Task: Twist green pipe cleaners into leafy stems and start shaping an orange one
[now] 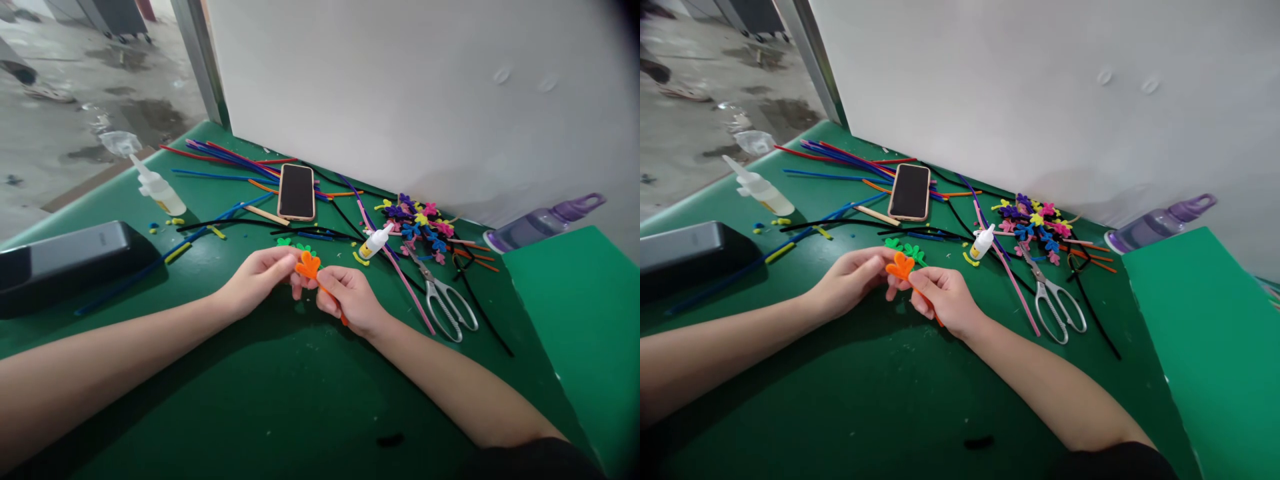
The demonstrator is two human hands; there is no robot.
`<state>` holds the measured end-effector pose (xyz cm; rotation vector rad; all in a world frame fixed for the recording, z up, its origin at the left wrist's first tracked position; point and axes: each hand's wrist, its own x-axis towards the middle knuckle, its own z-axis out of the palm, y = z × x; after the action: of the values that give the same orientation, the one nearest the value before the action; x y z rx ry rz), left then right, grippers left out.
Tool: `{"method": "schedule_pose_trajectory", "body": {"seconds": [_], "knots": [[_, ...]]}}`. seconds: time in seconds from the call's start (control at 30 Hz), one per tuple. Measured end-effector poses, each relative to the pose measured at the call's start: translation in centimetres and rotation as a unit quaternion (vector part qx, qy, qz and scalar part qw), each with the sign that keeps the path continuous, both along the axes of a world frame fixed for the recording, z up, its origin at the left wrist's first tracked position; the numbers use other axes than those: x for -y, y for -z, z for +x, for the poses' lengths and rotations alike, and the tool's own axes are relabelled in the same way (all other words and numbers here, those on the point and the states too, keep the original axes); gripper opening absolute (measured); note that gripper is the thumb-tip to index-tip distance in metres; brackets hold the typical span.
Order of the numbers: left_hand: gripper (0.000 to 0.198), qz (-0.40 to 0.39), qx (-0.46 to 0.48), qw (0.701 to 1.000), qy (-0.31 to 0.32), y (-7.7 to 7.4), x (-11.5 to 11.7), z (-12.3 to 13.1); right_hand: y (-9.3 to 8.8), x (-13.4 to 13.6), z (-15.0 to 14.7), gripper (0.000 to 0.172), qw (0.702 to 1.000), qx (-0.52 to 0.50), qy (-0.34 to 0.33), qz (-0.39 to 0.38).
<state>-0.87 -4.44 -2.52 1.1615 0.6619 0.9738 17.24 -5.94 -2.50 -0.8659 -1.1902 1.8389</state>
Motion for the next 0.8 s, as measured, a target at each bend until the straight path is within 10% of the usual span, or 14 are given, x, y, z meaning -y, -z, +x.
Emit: {"method": "schedule_pose_trajectory", "body": {"seconds": [0.8], "knots": [[0.022,-0.002,-0.099,0.995,-0.031,0.09,0.51,0.09,-0.25,0.13,0.01,0.026,0.993,0.106,-0.022,0.046]]}}
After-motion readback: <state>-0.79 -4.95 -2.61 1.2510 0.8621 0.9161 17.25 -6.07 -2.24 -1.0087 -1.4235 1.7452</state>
